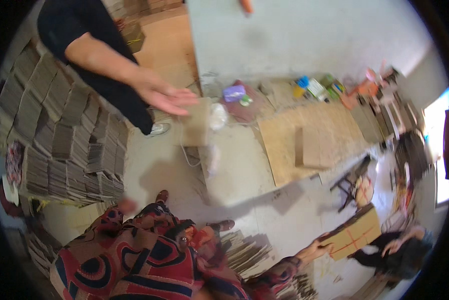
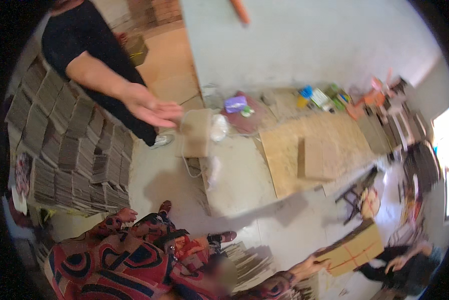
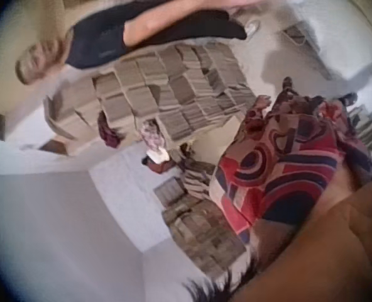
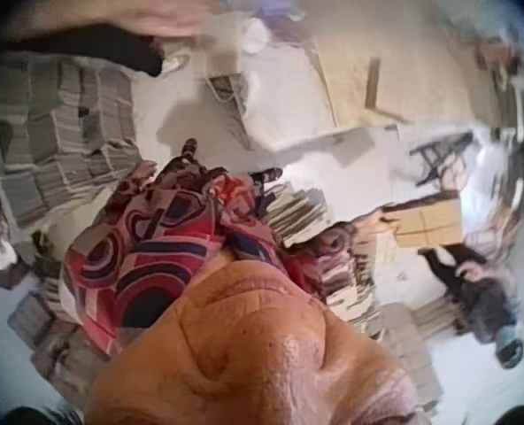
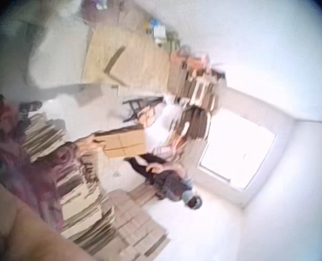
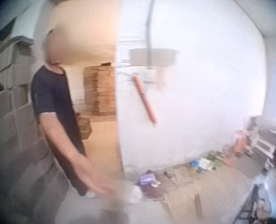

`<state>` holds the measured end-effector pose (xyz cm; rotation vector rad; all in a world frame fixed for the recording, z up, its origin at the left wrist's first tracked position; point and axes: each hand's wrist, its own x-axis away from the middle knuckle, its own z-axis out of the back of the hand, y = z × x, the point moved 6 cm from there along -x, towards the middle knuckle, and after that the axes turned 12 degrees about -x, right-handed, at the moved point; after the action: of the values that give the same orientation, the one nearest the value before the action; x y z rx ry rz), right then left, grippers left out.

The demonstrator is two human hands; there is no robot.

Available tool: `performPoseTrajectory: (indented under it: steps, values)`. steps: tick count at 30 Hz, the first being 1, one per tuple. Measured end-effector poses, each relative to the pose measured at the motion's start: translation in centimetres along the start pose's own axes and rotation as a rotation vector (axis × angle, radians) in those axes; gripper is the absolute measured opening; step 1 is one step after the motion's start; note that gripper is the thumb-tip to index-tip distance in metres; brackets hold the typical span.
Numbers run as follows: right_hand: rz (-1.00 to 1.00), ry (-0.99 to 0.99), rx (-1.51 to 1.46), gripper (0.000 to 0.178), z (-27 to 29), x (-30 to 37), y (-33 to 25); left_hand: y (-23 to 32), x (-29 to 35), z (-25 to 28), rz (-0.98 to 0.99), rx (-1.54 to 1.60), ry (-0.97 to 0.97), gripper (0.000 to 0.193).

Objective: The person sits on a low stool and gathers colorful plastic strips, then pulls a stack of flat cardboard sheets onto their lap. They align the sheets, wrap them with the strips, and tie the bundle securely.

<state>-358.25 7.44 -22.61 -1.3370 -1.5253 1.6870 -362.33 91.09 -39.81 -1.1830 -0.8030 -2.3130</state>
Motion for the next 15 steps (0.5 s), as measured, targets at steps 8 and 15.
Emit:
performPoseTrajectory:
  steps: [8, 15]
  values:
    - [-0.916, -0.343, -0.694, 0.035, -38.0, 22.6, -12.2, -10.1, -8.3, 6.9, -0.328, 0.276, -0.067, 0.054]
    - [-0.921, -0.648, -0.596, 0.03, -52.6, 26.5, -16.3, -22.1, -10.2, 12.6, -0.418, 0.95, -0.46, 0.046]
